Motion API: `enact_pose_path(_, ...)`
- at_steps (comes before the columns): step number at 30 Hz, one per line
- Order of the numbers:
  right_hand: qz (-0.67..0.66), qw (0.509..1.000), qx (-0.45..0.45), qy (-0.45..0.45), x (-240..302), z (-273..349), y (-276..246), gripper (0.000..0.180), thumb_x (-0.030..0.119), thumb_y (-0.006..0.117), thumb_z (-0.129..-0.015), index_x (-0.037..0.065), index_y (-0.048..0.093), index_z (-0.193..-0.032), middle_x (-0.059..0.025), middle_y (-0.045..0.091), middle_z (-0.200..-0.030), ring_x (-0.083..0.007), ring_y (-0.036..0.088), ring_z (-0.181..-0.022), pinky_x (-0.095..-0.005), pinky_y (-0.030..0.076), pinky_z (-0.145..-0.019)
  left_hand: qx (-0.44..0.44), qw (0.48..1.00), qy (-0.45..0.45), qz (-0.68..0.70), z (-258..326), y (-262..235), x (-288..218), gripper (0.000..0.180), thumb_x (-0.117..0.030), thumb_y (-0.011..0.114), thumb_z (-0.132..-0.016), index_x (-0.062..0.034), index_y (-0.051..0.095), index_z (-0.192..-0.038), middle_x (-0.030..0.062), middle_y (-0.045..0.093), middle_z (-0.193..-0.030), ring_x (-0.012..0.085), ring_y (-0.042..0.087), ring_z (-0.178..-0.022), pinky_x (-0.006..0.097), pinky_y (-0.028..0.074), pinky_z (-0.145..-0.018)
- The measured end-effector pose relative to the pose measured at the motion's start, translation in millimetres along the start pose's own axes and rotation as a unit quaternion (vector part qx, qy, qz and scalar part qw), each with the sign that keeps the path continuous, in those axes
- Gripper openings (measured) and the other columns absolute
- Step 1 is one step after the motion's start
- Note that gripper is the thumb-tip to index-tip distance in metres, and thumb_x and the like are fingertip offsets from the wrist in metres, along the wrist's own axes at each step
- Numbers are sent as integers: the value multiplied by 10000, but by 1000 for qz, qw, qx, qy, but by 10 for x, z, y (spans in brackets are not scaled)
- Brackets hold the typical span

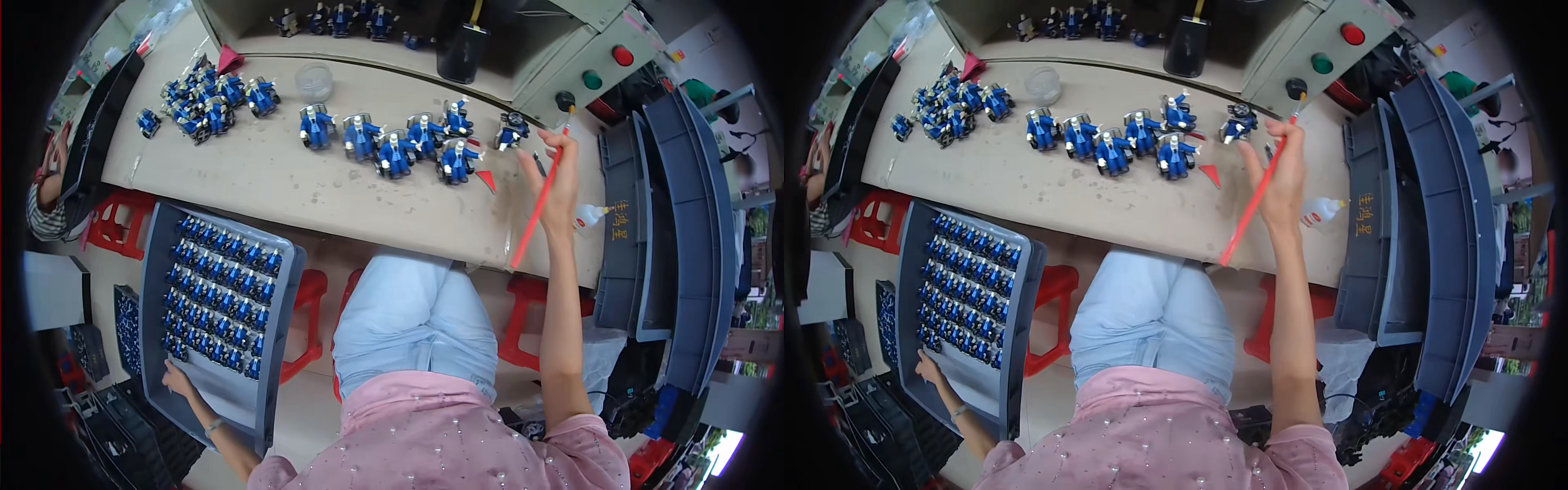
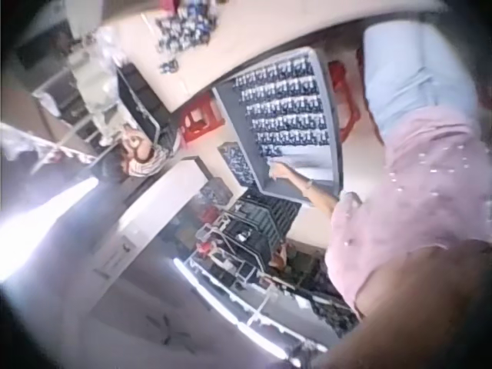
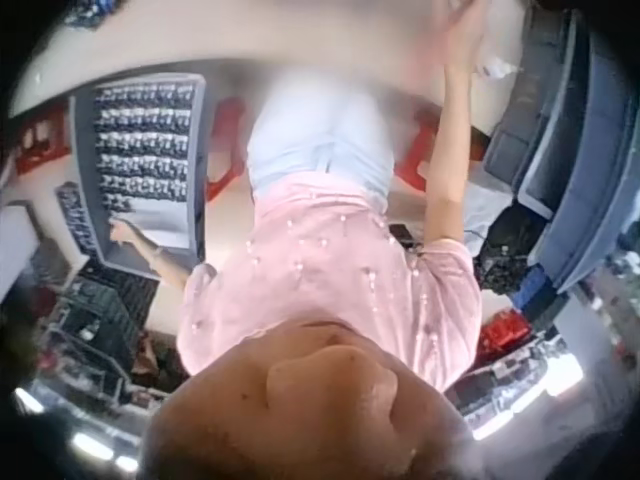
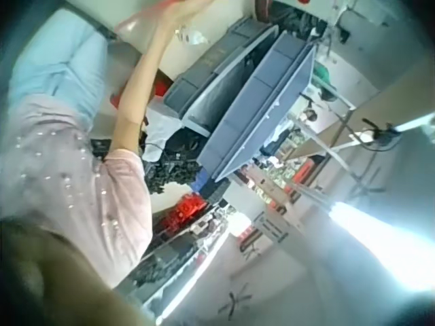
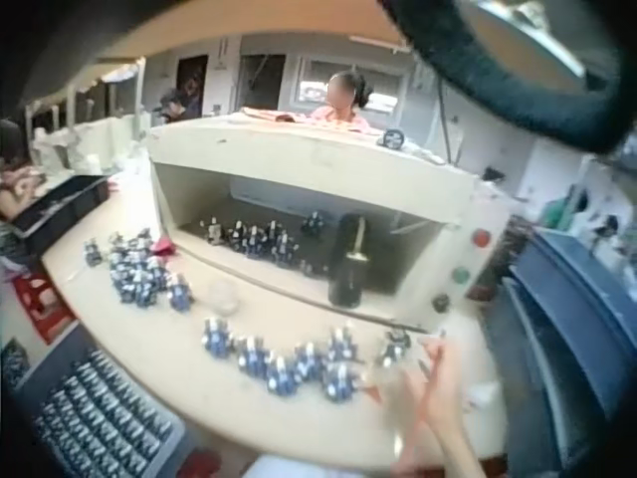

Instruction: Assembling small plastic robot toys by applying adhesive to components with a brush.

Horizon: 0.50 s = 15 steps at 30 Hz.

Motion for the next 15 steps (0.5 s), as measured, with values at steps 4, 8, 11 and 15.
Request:
enact_pose_path(4,22,999,-30,-9,-66,-89,365,549,129,821,-687,18,398,-1020,-260,571,-1085,-385,584,-980,-397,451,-864,-87,973,210,48,1053,-153,-531,541,-374,587,-911,70,454,-1189,169,587,-994,168,585,-835,258,470,-752)
enact_pose_path(8,62,994,-94,-12,-250,-142,536,557,76,824,-656,20,383,-993,-266,569,-1077,-404,592,-945,-405,473,-805,26,908,328,261,2259,-281,-1334,380,-224,517,-963,20,443,-1245,111,551,-1103,142,557,-888,264,452,-785)
enact_pose_path(11,33,997,-73,8,-323,-148,496,532,48,805,-662,20,379,-979,-249,577,-1034,-373,605,-890,-384,480,-777,76,871,384,297,2907,-308,-1764,345,-169,490,-969,-1,436,-1265,93,527,-1156,134,543,-903,267,443,-789)
enact_pose_path(15,13,998,-37,52,-260,-69,348,504,25,785,-676,18,371,-964,-224,584,-990,-312,613,-839,-350,484,-762,135,812,459,334,3733,-312,-2154,337,-56,466,-945,-10,419,-1276,100,513,-1183,143,536,-951,261,439,-802)
Point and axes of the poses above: each hand's wrist, its own z-axis away from the middle knuckle, its own y-axis out of the palm, x = y × z, the point moved 1 cm from there along -z, towards the middle knuckle
